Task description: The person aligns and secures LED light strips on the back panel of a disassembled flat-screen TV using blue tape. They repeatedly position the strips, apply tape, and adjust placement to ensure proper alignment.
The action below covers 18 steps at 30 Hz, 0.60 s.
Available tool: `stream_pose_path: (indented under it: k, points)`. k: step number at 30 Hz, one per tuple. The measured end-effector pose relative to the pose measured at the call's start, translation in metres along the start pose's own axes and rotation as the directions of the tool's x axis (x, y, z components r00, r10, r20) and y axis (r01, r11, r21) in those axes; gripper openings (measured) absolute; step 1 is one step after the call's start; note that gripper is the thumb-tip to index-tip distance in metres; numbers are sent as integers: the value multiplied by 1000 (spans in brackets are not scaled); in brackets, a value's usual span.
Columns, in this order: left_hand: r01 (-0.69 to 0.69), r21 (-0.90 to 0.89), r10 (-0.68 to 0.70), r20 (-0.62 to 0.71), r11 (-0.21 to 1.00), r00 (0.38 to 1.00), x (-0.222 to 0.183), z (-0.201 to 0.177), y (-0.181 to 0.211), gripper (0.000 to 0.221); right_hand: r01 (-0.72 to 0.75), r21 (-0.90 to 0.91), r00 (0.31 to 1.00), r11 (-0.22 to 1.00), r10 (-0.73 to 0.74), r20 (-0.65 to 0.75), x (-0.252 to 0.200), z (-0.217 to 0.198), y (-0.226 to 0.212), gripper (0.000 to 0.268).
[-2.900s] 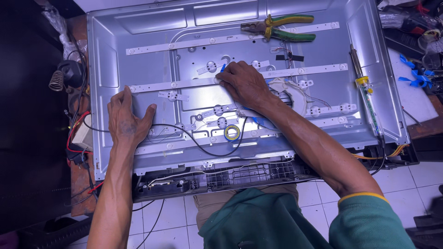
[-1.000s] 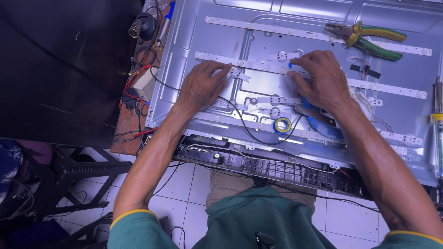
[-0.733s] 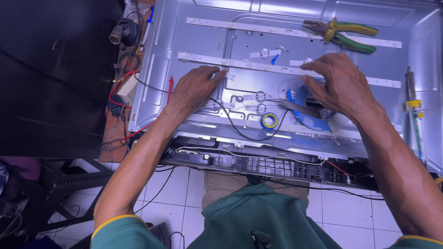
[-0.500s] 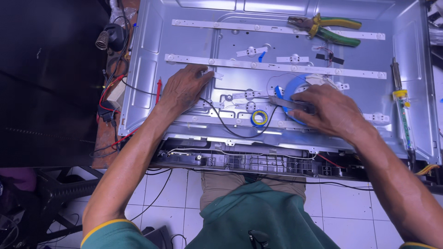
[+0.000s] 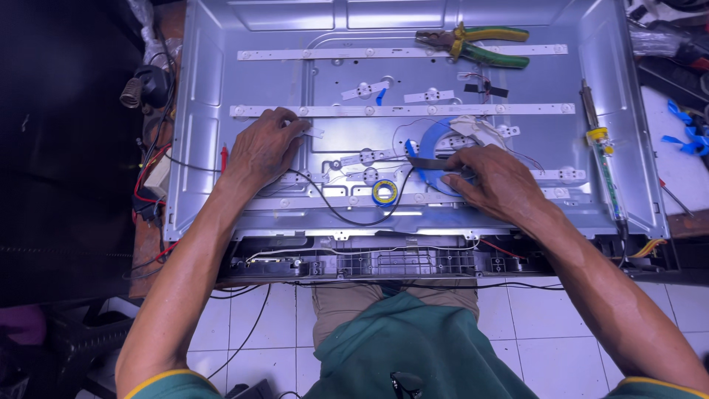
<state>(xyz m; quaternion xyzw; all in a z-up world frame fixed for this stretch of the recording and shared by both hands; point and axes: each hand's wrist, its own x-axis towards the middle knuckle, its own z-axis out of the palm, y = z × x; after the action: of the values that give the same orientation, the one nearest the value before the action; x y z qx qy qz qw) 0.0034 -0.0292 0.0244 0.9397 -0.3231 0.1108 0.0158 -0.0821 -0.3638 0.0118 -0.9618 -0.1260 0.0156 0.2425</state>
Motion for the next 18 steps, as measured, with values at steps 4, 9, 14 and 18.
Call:
stream_pose_path:
  k: [4, 9, 14, 18]
  points:
    - [-1, 26, 1, 8, 1000, 1000, 2, 4, 1, 16, 23, 39, 999, 999, -22, -25, 4, 4, 3, 22]
    - [13, 88, -16, 23, 996, 1000, 7, 7, -1, 15, -9, 48, 1000, 999, 9, -2, 11, 8, 11, 23]
    - [15, 75, -22, 86, 997, 996, 10, 2, -1, 17, 1, 153, 994, 988, 15, -106, 8, 0, 17, 16]
    - [7, -27, -4, 102, 1000, 995, 7, -1, -4, 17, -37, 167, 965, 985, 79, -249, -4, -16, 34, 27]
